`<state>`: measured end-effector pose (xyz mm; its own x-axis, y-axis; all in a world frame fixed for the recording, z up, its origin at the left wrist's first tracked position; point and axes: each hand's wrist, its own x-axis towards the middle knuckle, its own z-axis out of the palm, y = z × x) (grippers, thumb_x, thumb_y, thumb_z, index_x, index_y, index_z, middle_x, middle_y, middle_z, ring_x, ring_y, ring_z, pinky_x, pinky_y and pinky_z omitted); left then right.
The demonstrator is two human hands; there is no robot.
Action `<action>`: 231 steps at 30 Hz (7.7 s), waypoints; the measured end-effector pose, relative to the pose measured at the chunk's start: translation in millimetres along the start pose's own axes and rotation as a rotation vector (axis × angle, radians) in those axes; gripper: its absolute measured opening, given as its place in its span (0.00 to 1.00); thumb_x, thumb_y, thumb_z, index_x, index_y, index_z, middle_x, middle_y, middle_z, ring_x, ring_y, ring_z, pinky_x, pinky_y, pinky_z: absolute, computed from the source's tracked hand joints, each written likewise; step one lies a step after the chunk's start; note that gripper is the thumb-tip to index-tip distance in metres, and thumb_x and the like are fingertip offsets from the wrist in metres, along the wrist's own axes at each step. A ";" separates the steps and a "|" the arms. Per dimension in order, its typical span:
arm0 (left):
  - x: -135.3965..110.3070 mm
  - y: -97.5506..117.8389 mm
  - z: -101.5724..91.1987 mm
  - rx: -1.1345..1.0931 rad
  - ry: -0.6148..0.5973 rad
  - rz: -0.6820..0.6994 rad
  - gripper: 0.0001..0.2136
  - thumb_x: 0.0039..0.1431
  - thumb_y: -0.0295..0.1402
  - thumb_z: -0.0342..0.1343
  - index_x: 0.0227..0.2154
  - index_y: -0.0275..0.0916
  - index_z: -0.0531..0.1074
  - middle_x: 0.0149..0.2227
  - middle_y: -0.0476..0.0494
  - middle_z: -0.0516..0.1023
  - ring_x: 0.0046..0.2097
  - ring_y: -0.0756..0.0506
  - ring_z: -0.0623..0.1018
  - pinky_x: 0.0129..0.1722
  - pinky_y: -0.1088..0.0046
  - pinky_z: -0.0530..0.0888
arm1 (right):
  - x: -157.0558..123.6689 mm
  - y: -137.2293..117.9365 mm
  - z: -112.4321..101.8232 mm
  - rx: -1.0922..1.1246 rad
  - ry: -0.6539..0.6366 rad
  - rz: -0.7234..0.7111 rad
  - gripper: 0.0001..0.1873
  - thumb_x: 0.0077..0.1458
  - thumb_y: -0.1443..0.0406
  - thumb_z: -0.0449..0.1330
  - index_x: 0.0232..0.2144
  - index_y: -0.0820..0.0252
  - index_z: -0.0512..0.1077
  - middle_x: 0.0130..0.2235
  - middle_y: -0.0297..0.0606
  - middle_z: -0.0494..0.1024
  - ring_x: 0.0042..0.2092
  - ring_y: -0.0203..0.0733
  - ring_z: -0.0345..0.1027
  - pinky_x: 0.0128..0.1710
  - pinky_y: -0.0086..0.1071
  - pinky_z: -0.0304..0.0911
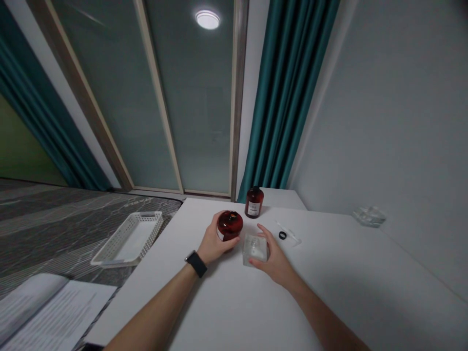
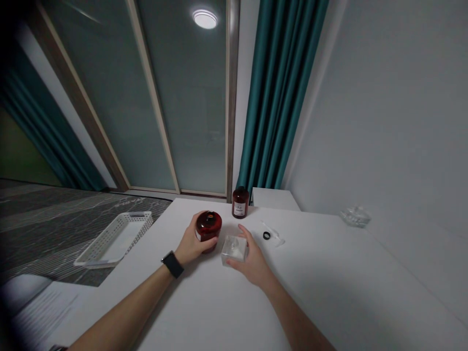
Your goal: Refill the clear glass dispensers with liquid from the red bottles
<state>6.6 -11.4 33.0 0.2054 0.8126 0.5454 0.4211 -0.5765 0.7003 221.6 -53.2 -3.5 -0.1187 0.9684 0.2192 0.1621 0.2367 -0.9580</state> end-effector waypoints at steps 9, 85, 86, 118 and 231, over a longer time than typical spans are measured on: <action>-4.0 -10.0 4.1 -0.178 -0.027 -0.106 0.32 0.46 0.33 0.65 0.54 0.39 0.58 0.52 0.39 0.71 0.53 0.38 0.75 0.58 0.51 0.69 | 4.6 2.5 -4.3 0.048 -0.005 0.072 0.52 0.40 0.65 0.70 0.66 0.53 0.51 0.54 0.40 0.66 0.49 0.45 0.70 0.52 0.40 0.65; -1.0 -8.2 -2.9 -0.227 -0.108 -0.119 0.32 0.47 0.28 0.65 0.55 0.37 0.61 0.54 0.37 0.73 0.56 0.37 0.73 0.61 0.54 0.65 | 11.9 -35.1 -19.6 -0.443 0.416 -0.572 0.08 0.57 0.69 0.58 0.39 0.53 0.67 0.40 0.40 0.73 0.43 0.47 0.69 0.45 0.43 0.66; -0.8 -8.7 -2.9 -0.228 -0.104 -0.118 0.31 0.47 0.28 0.65 0.55 0.37 0.61 0.54 0.37 0.73 0.56 0.37 0.73 0.61 0.54 0.65 | 14.5 -37.4 -16.8 -0.417 0.408 -0.557 0.07 0.56 0.69 0.58 0.38 0.53 0.66 0.39 0.40 0.74 0.43 0.47 0.70 0.44 0.42 0.67; -2.7 -8.0 -2.1 -0.287 -0.099 -0.119 0.33 0.47 0.26 0.66 0.56 0.37 0.60 0.54 0.38 0.72 0.55 0.38 0.73 0.58 0.57 0.68 | 75.5 -80.5 31.7 -0.323 -0.033 -0.481 0.08 0.59 0.70 0.55 0.36 0.54 0.72 0.45 0.40 0.78 0.49 0.45 0.70 0.54 0.45 0.63; -0.4 16.7 -25.6 -0.100 -0.022 0.213 0.07 0.56 0.26 0.60 0.37 0.41 0.73 0.45 0.41 0.76 0.48 0.41 0.74 0.49 0.59 0.71 | 67.7 -110.4 -1.8 -0.406 -0.260 -0.338 0.10 0.59 0.70 0.55 0.43 0.56 0.72 0.46 0.40 0.79 0.49 0.44 0.72 0.52 0.42 0.65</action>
<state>-9.0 -23.5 56.3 0.2995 0.6728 0.6764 0.2770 -0.7398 0.6132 197.5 -13.7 117.4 -0.4571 0.7951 0.3985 0.4292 0.5897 -0.6841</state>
